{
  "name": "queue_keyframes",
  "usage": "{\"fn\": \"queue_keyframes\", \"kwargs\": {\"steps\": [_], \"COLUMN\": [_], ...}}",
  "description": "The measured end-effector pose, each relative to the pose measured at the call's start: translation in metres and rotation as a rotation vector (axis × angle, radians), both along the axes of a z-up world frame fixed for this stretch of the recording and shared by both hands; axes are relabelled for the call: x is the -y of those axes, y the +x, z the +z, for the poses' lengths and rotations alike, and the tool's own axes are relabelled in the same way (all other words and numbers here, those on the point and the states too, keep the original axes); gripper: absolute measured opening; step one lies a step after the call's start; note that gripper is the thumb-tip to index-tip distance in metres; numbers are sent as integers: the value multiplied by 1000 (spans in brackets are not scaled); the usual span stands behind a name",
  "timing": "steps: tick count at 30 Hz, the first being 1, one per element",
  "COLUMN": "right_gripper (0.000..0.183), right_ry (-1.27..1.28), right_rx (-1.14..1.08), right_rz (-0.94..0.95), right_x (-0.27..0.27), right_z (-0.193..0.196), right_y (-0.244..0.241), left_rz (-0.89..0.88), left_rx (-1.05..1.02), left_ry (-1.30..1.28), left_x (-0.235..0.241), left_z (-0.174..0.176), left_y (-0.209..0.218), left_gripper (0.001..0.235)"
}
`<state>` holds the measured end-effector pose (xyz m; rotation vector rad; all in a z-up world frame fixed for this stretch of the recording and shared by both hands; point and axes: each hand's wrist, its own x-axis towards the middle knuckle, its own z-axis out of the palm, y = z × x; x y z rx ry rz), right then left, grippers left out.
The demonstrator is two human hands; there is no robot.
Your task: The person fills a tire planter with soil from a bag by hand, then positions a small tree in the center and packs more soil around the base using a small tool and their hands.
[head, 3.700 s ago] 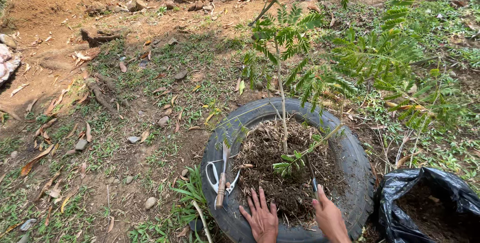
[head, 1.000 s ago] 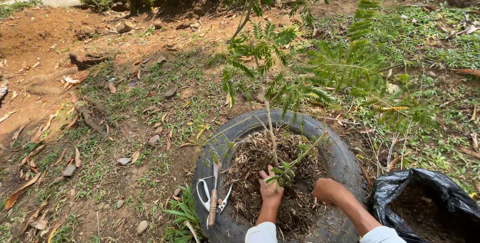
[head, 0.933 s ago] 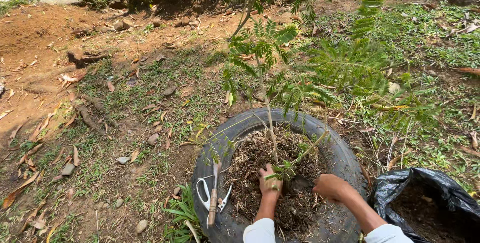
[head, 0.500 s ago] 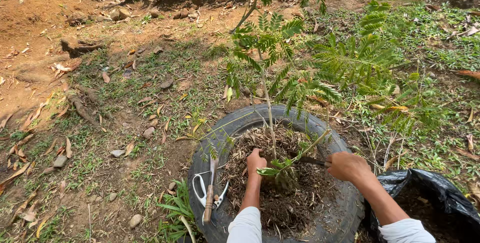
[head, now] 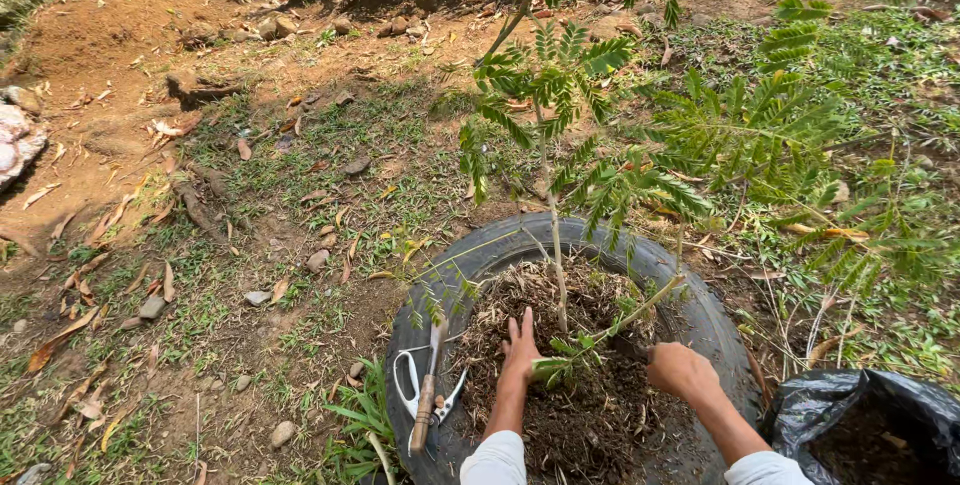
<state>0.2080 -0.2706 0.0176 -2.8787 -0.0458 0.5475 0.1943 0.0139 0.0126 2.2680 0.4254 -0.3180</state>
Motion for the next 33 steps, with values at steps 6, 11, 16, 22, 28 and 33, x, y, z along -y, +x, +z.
{"fn": "queue_keyframes", "kwargs": {"steps": [6,11,16,22,28,33], "right_gripper": [36,45,41,40,45,42], "right_ry": [-47,2,-72,-113,3,70], "right_rx": [-32,-19,11,4,46,4], "right_rz": [-32,58,113,127,42,-50], "right_x": [-13,-18,-15,5,31,-3], "right_z": [63,128,131,106,64,16], "right_y": [-16,-24,-16,8,20,6], "left_rz": [-18,30,-51,-42,-50,29], "left_rx": [0,139,17,168,84,61], "left_ry": [181,-27,-108,-111,-175,-285], "left_x": [28,6,-8,-11,-28,-29], "left_z": [-36,-57,-1,26,-1,4], "left_y": [20,63,64,50,48,25], "left_gripper": [117,59,41,38,65,91]}}
